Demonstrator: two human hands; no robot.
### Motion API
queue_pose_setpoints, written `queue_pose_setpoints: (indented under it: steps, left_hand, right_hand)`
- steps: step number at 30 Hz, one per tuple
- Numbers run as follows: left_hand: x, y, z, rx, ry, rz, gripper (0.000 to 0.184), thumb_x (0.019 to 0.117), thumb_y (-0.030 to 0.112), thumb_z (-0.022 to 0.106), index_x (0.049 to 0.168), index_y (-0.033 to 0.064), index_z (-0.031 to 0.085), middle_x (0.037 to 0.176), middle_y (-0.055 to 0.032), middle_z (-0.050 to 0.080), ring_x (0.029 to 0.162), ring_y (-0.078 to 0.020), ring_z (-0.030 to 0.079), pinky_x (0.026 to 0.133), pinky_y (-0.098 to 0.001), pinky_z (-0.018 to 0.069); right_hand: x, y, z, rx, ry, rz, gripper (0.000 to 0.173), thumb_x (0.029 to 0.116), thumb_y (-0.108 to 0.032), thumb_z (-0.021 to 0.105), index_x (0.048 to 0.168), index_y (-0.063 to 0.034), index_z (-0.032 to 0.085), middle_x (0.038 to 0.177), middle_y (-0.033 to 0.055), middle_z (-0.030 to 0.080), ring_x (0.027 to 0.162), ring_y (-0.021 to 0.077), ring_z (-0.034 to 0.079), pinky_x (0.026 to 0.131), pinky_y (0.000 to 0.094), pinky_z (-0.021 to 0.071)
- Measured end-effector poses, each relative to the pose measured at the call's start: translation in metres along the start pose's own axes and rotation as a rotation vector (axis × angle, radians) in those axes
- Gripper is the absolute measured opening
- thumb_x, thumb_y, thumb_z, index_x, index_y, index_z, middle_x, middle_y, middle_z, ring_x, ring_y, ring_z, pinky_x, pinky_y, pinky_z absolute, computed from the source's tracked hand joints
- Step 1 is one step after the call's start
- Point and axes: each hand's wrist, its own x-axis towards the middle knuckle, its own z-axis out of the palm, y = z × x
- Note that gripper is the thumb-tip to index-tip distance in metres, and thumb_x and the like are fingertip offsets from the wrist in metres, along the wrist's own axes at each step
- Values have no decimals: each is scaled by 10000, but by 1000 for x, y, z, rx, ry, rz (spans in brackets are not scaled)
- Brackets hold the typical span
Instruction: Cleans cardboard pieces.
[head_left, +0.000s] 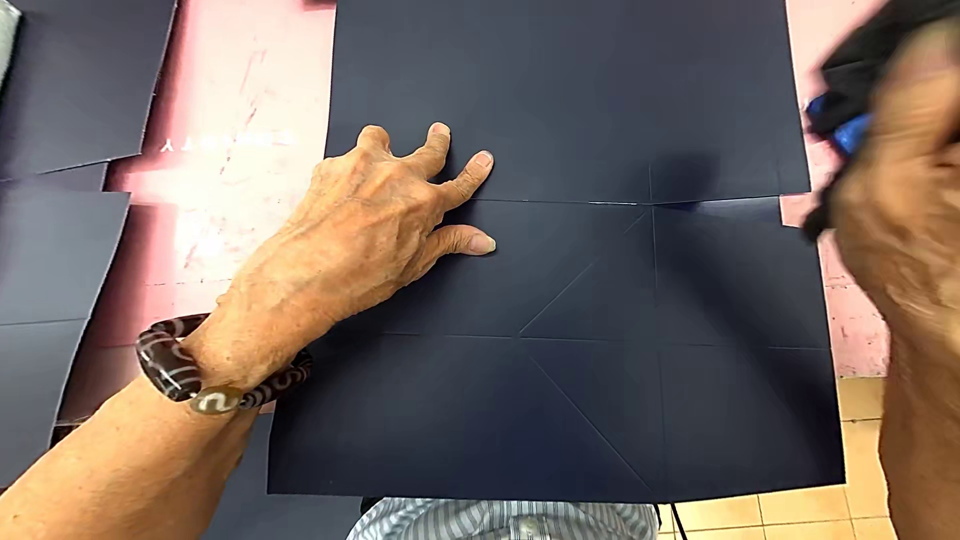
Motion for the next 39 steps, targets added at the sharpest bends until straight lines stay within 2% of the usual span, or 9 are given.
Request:
queue_pose_setpoints:
  steps: [3,6,9,14,20,24,28,34,39]
  left_hand:
    - [-3,3,-1,-25,16,5,804,1009,708,244,1558,164,464,1521,-288,464,1019,-541,592,727,-597,462]
    - [-5,3,0,-27,36,-3,769,1021,688,252,1553,179,474,1513,-277,476,1008,-524,591,714,-587,463]
    - [-5,3,0,-37,18,-10,785,1018,694,240,1560,171,459,1525,-284,459,1047,-548,587,759,-616,469]
    - [-6,4,1,-52,40,-33,784,1012,705,251,1554,184,471,1532,-278,457,1037,-552,594,742,-610,473]
    - [-7,5,1,-41,40,-41,792,1008,714,232,1558,195,467,1529,-265,467,1035,-535,596,739,-601,468]
    - [-7,5,1,-44,32,-51,793,1006,716,245,1562,192,459,1541,-259,456,1045,-539,595,752,-604,470]
    - [-6,7,1,-40,32,-56,797,1003,718,247,1549,187,479,1522,-279,469,1048,-563,584,744,-615,466]
    - [-2,10,-2,-4,4,-70,801,996,724,207,1557,215,467,1504,-295,479,1020,-543,584,645,-555,458]
    - [-2,12,-3,-8,8,-83,793,990,723,245,1542,212,494,1519,-270,478,1010,-512,591,623,-529,446]
  right_hand:
    - [20,-7,29,160,-101,-198,354,1080,-144,437,1302,23,655,1245,276,624,1139,307,612,990,386,466]
    - [16,4,42,198,-264,-316,398,1063,-57,386,1400,21,584,1355,249,624,1277,329,606,1104,410,454]
    - [7,12,44,283,-394,-362,408,1077,-253,478,1384,-36,635,1458,191,579,1401,314,511,1187,430,358]
    - [1,16,50,280,-351,-407,387,1056,-286,539,1350,-77,677,1363,215,616,1201,355,558,1010,443,392]
    - [0,18,50,300,-324,-414,340,1050,-249,551,1268,-49,717,1275,195,657,1134,302,570,973,384,395]
    - [0,17,50,283,-312,-425,322,1058,-224,538,1265,-50,714,1256,193,668,1151,308,582,982,390,402]
    - [-1,14,47,287,-328,-453,358,1073,-159,487,1363,-27,649,1253,204,666,1165,330,583,1009,398,413]
    - [7,-12,59,507,-396,-647,306,1045,-154,523,1131,38,745,1350,201,651,1359,301,554,1189,376,384]
    - [19,-65,91,573,-444,-805,324,1055,-161,522,1261,15,699,1360,185,656,1320,290,597,1146,366,432]
